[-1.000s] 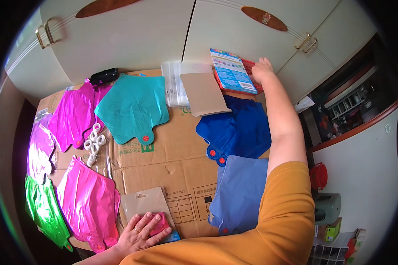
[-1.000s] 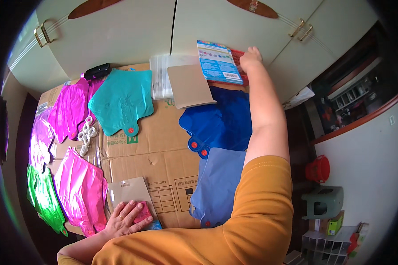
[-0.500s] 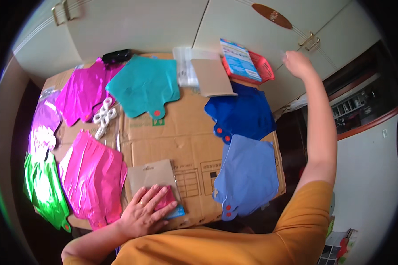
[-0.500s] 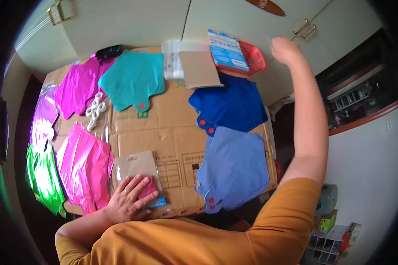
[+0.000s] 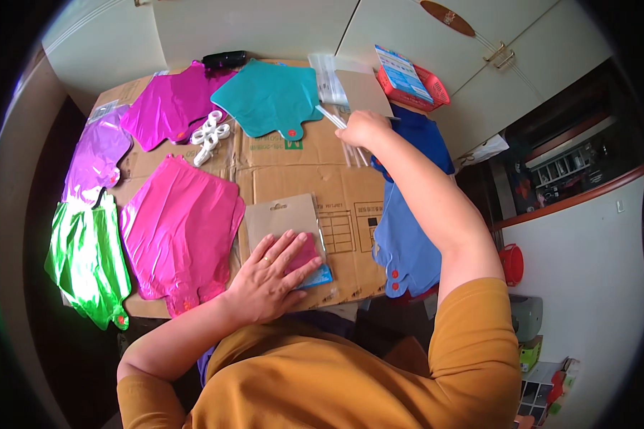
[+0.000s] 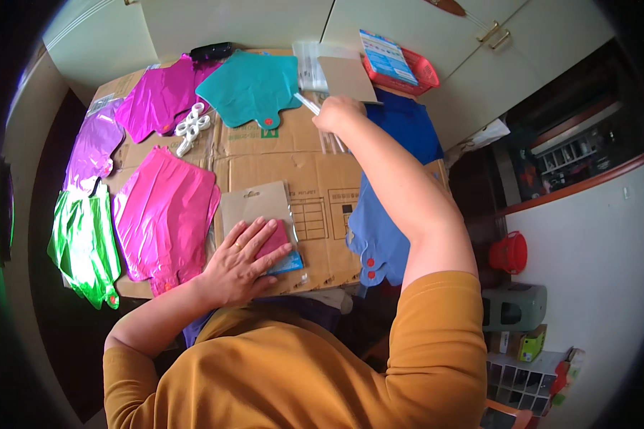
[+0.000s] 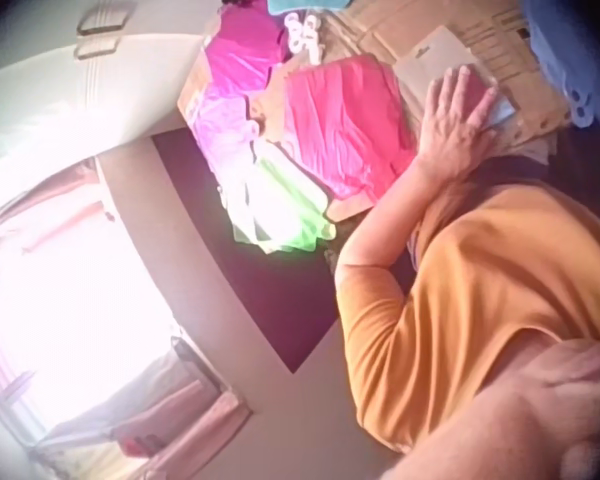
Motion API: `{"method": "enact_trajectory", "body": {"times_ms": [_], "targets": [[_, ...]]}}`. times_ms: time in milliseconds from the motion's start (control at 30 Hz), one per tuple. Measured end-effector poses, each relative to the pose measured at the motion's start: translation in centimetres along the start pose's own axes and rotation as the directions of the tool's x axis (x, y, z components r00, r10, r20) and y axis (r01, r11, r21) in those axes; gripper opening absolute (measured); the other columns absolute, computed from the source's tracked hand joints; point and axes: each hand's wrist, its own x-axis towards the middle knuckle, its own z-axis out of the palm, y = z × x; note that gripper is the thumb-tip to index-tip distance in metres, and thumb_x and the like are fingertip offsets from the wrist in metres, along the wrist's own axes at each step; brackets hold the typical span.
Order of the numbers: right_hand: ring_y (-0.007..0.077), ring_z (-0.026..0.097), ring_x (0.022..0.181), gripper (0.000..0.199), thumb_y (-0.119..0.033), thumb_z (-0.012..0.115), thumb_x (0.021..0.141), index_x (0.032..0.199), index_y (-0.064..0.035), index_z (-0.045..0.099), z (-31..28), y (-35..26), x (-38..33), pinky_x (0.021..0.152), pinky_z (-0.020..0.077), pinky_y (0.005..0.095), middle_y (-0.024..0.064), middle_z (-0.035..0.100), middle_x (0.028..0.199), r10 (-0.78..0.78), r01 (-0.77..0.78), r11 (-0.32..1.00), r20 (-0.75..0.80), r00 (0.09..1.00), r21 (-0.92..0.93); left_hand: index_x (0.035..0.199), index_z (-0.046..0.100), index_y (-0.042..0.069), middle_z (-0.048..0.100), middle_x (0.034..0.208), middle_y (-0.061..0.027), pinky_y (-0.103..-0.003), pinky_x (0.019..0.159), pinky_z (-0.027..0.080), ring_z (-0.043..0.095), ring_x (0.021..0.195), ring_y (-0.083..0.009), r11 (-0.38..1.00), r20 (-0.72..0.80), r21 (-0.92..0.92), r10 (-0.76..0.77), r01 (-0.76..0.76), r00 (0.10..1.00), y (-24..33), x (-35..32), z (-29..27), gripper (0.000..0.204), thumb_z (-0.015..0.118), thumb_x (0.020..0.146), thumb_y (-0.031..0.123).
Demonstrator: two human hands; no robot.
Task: Folding and packaging colorful star-shaped foil decorations into plastic sleeves with backing cards.
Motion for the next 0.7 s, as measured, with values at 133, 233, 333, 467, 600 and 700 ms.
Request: {"method": "enact_trajectory", "body": {"times_ms": [133,233,333,467,600,700], "targets": [[0.0269,0.064,0.107,0.031,-0.029,0.072,0.079,0.104,-0.0105,0.072,-0.2,-0.9,-0.5,0.088,0.0519,0.0414,0.0121,0.069,0.11,0.014,-0.029,0.988,-0.097,0.995,-0.149,0.147,0.035,0.022,0.026,0.153,-0.0195,-0.05,0.115,0.017,0.025,0.141,-0.0357,1.0,-0.006,0.017,-0.004,0.004,1.0,0.2,-0.3,0.0,0.066,0.058,0.089,0.041],[0.0285,0.065,0.104,0.032,-0.03,0.073,0.079,0.103,-0.0091,0.072,0.7,0.5,1.0,0.086,0.0531,0.0411,0.0141,0.069,0.108,-0.024,-0.001,0.99,-0.171,0.985,-0.143,0.147,0.036,0.021,0.027,0.153,-0.019,-0.05,0.115,0.018,0.026,0.141,-0.035,1.0,-0.025,0.031,0.002,-0.002,1.0,0.2,-0.4,0.1,0.065,0.058,0.089,0.041],[0.0338,0.066,0.095,0.036,-0.036,0.074,0.077,0.095,-0.0048,0.072,1.4,1.7,1.8,0.082,0.0527,0.0439,0.0168,0.07,0.099,-0.06,0.041,0.997,-0.291,0.955,-0.072,0.146,0.037,0.021,0.027,0.152,-0.0181,-0.049,0.115,0.019,0.028,0.14,-0.034,0.999,-0.046,0.051,0.006,-0.004,0.999,0.3,-0.5,0.0,0.065,0.058,0.089,0.042],[0.0342,0.066,0.094,0.031,-0.033,0.072,0.079,0.093,-0.0055,0.072,1.5,3.4,2.4,0.082,0.0526,0.0437,0.0177,0.069,0.098,0.001,0.005,1.0,-0.324,0.946,0.018,0.143,0.039,0.018,0.031,0.149,-0.0184,-0.05,0.114,0.021,0.029,0.14,-0.0351,1.0,-0.088,0.019,0.026,-0.024,0.996,0.4,-0.3,0.0,0.065,0.061,0.087,0.04],[0.0312,0.068,0.083,0.028,-0.03,0.069,0.082,0.086,-0.0024,0.069,-0.3,4.5,-0.1,0.076,0.0539,0.0405,0.0189,0.069,0.093,-0.172,0.219,0.974,-0.46,0.871,0.05,0.128,0.047,0.008,0.041,0.138,-0.0187,-0.052,0.112,0.024,0.032,0.137,-0.0377,0.991,-0.2,-0.12,0.03,-0.055,0.979,-0.1,-0.6,0.4,0.059,0.069,0.081,0.035],[0.0147,0.065,0.067,0.018,-0.019,0.064,0.089,0.091,-0.0012,0.062,-1.6,4.4,-5.9,0.062,0.052,0.0293,0.0108,0.068,0.077,-0.188,0.43,0.682,-0.426,0.885,0.591,0.114,0.051,0.006,0.047,0.127,-0.0187,-0.054,0.111,0.026,0.036,0.133,-0.0392,0.988,-0.249,-0.133,0.042,-0.077,0.968,-0.5,-1.0,0.6,0.048,0.072,0.078,0.03]]}}
